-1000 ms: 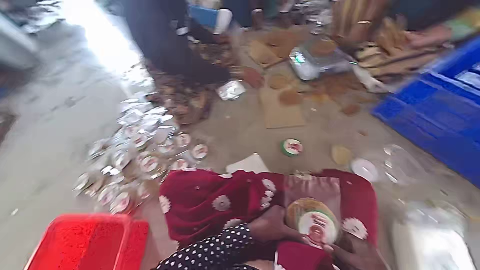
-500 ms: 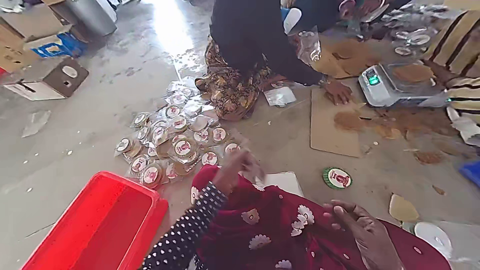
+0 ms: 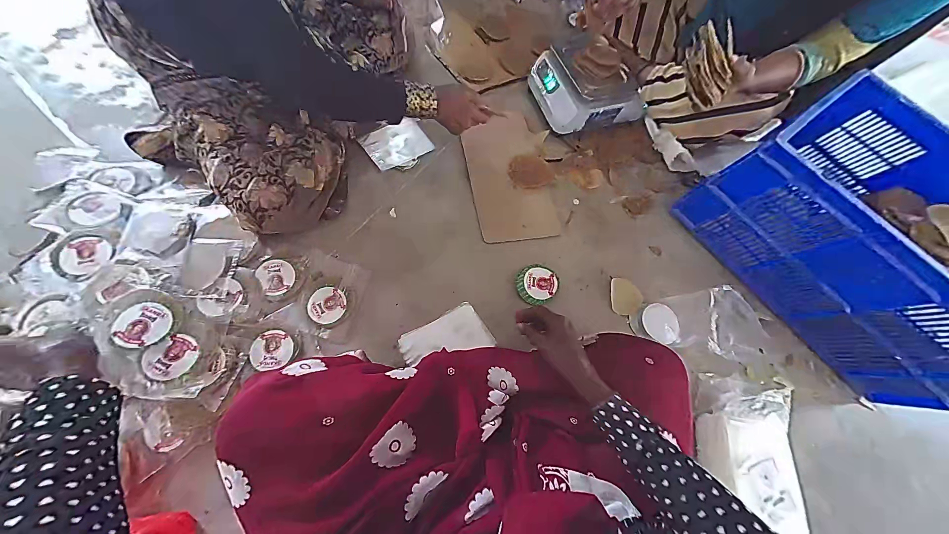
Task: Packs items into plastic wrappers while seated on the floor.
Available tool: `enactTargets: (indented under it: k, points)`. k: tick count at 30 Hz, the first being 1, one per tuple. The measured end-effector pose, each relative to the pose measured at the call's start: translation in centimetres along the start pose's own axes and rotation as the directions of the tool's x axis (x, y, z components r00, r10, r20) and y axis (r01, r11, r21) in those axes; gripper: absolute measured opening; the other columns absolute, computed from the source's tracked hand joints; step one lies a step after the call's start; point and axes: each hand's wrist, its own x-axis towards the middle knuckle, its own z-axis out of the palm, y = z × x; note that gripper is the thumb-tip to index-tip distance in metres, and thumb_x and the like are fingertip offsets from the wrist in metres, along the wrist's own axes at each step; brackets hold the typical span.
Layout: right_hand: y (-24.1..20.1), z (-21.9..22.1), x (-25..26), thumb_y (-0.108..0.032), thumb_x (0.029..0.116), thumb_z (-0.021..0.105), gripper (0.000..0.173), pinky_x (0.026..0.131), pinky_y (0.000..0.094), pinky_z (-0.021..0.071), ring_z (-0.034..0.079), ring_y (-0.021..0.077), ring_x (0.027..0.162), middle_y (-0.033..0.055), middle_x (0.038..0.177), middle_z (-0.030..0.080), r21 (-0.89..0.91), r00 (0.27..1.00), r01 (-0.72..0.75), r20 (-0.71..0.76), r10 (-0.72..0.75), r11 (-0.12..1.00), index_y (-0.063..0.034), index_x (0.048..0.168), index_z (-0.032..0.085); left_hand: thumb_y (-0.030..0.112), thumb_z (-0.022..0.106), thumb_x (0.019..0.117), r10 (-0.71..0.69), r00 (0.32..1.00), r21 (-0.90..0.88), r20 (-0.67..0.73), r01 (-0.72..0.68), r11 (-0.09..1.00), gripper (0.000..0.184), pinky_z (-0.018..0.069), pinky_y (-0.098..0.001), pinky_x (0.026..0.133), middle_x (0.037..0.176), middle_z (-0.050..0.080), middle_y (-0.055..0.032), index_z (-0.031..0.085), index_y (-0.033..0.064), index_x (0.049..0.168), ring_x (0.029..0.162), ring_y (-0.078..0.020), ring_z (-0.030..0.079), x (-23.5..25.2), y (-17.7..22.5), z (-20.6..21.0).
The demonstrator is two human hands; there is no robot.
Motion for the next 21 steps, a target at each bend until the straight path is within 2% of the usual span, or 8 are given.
enactTargets:
  k: [2, 3, 5, 7, 11, 16, 18, 21]
  points:
    - [-0.7, 2.6, 1.8, -0.027, 0.0969, 0.070, 0.036, 0.091, 0.0474, 0.0578, 0.072, 0.0246, 0.099, 0.0121, 0.113, 0.073, -0.093, 0.996, -0.012, 0.089, 0.020, 0.996, -0.0037, 0.124, 0.068, 0.005, 0.053, 0.1037, 0.169, 0.972, -0.045, 0.162, -0.164, 0.986, 0.059, 0.0174, -0.0500, 0.124, 0.157, 0.027, -0.0401, 0.027, -0.0171, 0.151, 0.151, -0.0462, 0.026, 0.0, -0.2, 1.3]
    - [-1.3, 3.6, 2.7, -0.035, 0.0935, 0.074, 0.046, 0.092, 0.0525, 0.0553, 0.071, 0.0285, 0.101, 0.0137, 0.113, 0.072, -0.145, 0.987, -0.068, 0.137, 0.088, 0.987, -0.0036, 0.127, 0.066, 0.008, 0.058, 0.1021, 0.235, 0.951, -0.052, 0.202, -0.230, 0.972, 0.058, 0.0246, -0.0552, 0.121, 0.153, 0.035, -0.0402, 0.033, -0.0150, 0.149, 0.146, -0.0484, 0.034, 0.1, -0.4, 2.4]
    - [-1.9, 5.2, 4.1, -0.045, 0.0856, 0.081, 0.058, 0.092, 0.0577, 0.0518, 0.068, 0.0339, 0.104, 0.0157, 0.109, 0.072, -0.238, 0.964, -0.163, 0.169, 0.206, 0.957, -0.0039, 0.124, 0.066, 0.010, 0.067, 0.0975, 0.412, 0.873, -0.191, 0.260, -0.372, 0.908, 0.058, 0.0377, -0.0575, 0.110, 0.144, 0.047, -0.0370, 0.042, -0.0110, 0.145, 0.132, -0.0459, 0.049, 0.7, -1.8, 5.8]
    - [-1.3, 6.1, 5.2, -0.041, 0.0834, 0.083, 0.048, 0.089, 0.0591, 0.0518, 0.067, 0.0362, 0.103, 0.0174, 0.105, 0.071, -0.276, 0.958, -0.184, 0.164, 0.235, 0.943, -0.0036, 0.111, 0.070, 0.017, 0.071, 0.0942, 0.577, 0.764, -0.348, 0.289, -0.477, 0.807, 0.055, 0.0481, -0.0546, 0.100, 0.138, 0.054, -0.0290, 0.049, -0.0045, 0.140, 0.121, -0.0366, 0.057, 0.2, -2.9, 9.2]
    - [-0.1, 5.9, 5.7, -0.032, 0.0892, 0.077, 0.027, 0.083, 0.0554, 0.0533, 0.068, 0.0303, 0.089, 0.0136, 0.091, 0.072, -0.199, 0.953, -0.197, 0.191, 0.235, 0.960, -0.0054, 0.095, 0.075, 0.017, 0.069, 0.0963, 0.687, 0.622, -0.569, 0.376, -0.430, 0.701, 0.040, 0.0515, -0.0459, 0.097, 0.132, 0.060, -0.0164, 0.058, 0.0006, 0.131, 0.117, -0.0231, 0.060, -8.2, 0.8, 9.4]
    - [0.3, 4.7, 5.8, -0.022, 0.0972, 0.070, 0.023, 0.092, 0.0509, 0.0519, 0.068, 0.0281, 0.096, 0.0161, 0.102, 0.073, -0.016, 0.958, -0.186, 0.218, 0.185, 0.982, -0.0016, 0.107, 0.075, 0.006, 0.065, 0.0944, 0.684, 0.574, -0.699, 0.451, -0.250, 0.670, 0.029, 0.0529, -0.0384, 0.089, 0.122, 0.063, -0.0128, 0.062, -0.0005, 0.122, 0.106, -0.0182, 0.061, -15.5, 3.8, 12.7]
    - [0.0, 4.2, 5.2, -0.022, 0.0995, 0.067, 0.022, 0.091, 0.0497, 0.0515, 0.068, 0.0259, 0.097, 0.0137, 0.103, 0.073, 0.016, 0.979, -0.092, 0.187, 0.088, 0.996, -0.0041, 0.109, 0.076, 0.003, 0.063, 0.0943, 0.783, 0.422, -0.653, 0.456, -0.439, 0.617, 0.032, 0.0522, -0.0477, 0.099, 0.132, 0.062, -0.0170, 0.063, -0.0010, 0.126, 0.121, -0.0270, 0.061, -17.3, 3.5, 15.0]
    - [-2.6, 3.2, 3.3, -0.018, 0.1009, 0.061, 0.021, 0.098, 0.0491, 0.0519, 0.069, 0.0277, 0.108, 0.0127, 0.111, 0.074, -0.089, 0.972, 0.211, 0.129, -0.198, 0.974, -0.0050, 0.109, 0.075, 0.019, 0.078, 0.0887, 0.886, -0.033, -0.527, 0.462, -0.814, 0.245, 0.054, 0.0252, -0.0658, 0.120, 0.146, 0.057, -0.0196, 0.062, 0.0044, 0.138, 0.147, -0.0405, 0.038, -19.8, 2.8, 17.4]
